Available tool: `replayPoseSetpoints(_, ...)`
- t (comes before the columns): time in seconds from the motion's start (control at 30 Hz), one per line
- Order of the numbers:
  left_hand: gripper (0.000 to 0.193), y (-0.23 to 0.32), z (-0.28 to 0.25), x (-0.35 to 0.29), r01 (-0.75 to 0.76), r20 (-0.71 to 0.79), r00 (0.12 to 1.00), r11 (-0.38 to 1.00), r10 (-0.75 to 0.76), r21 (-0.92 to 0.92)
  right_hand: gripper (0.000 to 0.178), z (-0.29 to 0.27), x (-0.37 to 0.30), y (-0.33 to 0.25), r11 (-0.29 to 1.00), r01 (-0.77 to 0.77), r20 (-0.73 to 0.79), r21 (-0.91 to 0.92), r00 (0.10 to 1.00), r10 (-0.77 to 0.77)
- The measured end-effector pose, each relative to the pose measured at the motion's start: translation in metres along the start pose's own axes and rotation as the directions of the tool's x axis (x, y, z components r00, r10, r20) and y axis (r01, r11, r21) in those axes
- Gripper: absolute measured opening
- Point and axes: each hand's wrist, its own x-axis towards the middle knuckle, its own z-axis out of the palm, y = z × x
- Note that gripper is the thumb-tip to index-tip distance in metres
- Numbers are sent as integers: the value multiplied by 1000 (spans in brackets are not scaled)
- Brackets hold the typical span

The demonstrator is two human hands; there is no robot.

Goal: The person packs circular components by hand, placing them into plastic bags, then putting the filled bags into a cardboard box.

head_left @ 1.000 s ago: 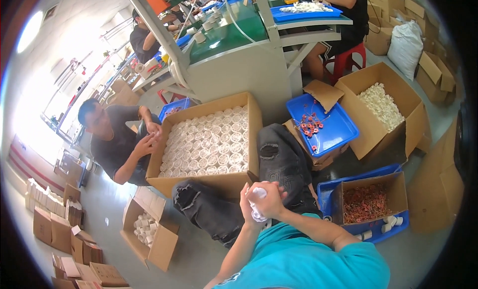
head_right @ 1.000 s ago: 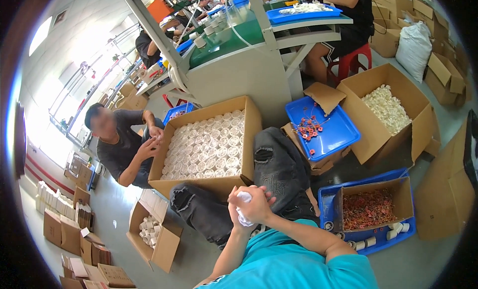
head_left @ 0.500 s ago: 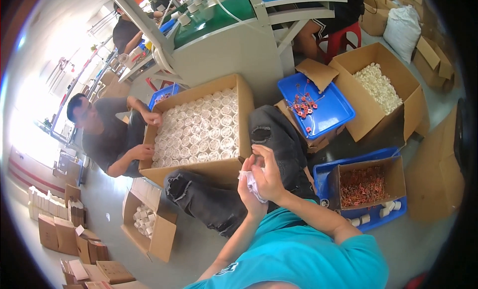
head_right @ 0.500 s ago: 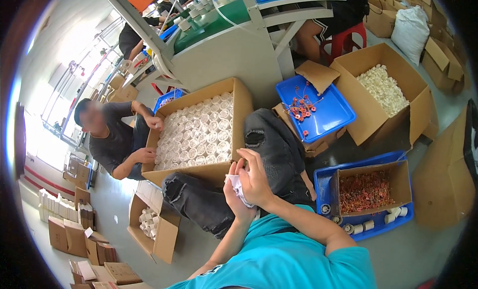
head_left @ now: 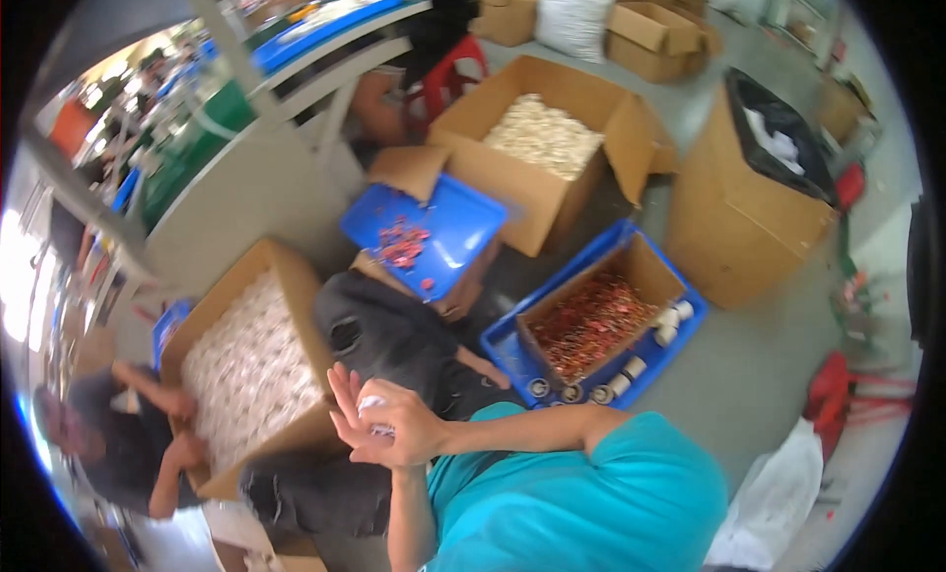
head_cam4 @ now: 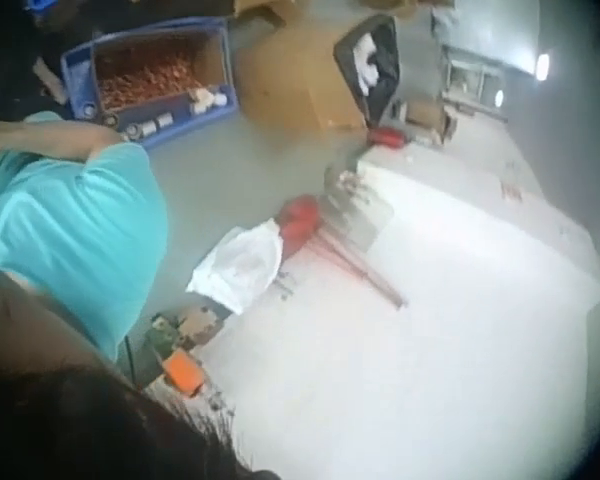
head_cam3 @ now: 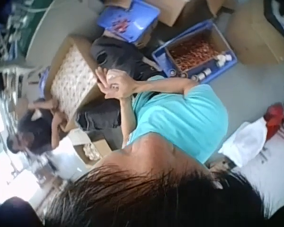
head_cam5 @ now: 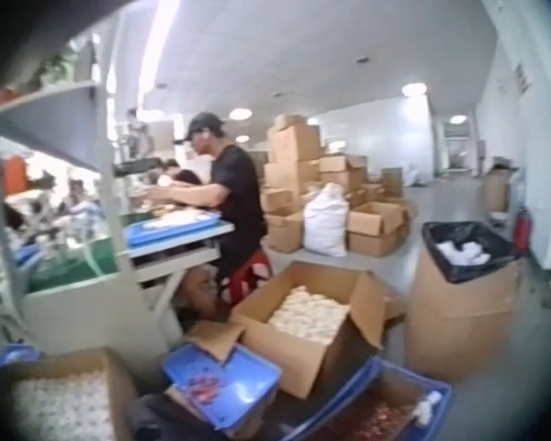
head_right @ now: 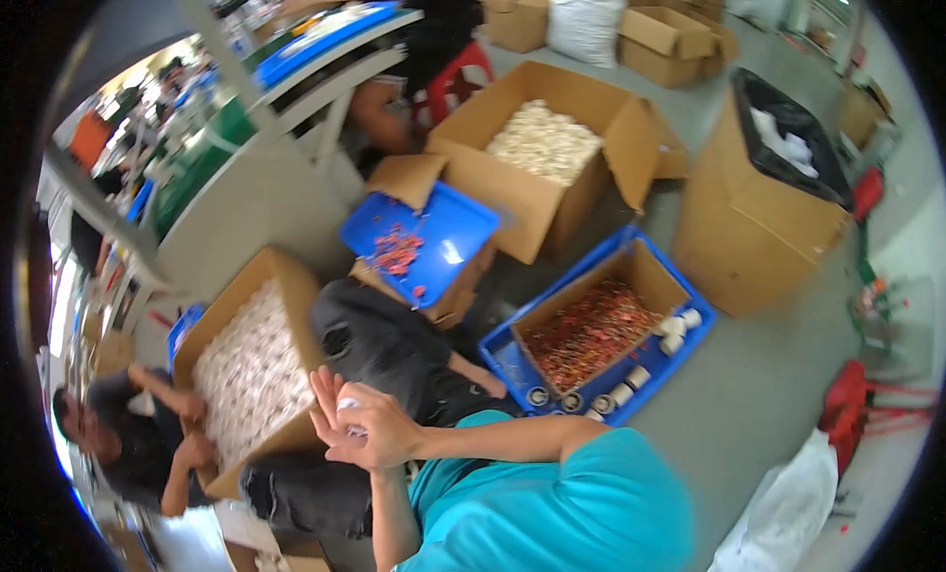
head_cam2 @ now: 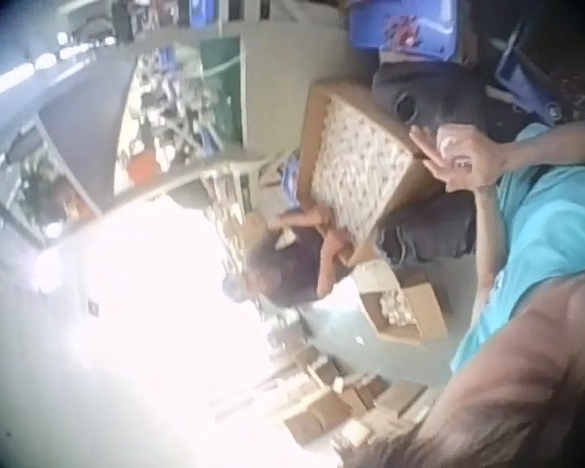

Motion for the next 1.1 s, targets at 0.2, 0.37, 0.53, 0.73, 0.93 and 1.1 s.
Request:
replayPoseSetpoints(0.2, 60, -1, 42, -7, 360, 357, 889, 920, -287, -157, 36, -88, -4, 28, 987, -77, -254, -143, 967, 38)
replayPoseSetpoints(0.37, 57, 26, 40, 17, 302, 303, 916, 950, -264, -84, 43, -236, -7, -4, 899, -291, -699, -328, 715, -23)
replayPoseSetpoints(0.53, 46, 43, 31, 34, 220, 379, 897, 974, -227, 61, 59, -352, -5, -145, 641, -143, -550, -754, 671, -498)
replayPoseSetpoints(0.73, 42, 51, 29, 22, 85, 864, 332, 925, -378, 371, 61, -435, 32, -230, -66, 7, 64, -998, 355, -933)
replayPoseSetpoints(0.93, 45, 110, 39, -42, 373, 993, -75, 926, 93, -59, 68, -608, 4, -222, -440, -798, -427, -413, 596, -680)
replayPoseSetpoints(1.1, 32, 94, 20, -74, 436, 956, 22, 857, 294, -274, 56, -483, 32, -90, -20, -444, -364, -896, 758, -541)
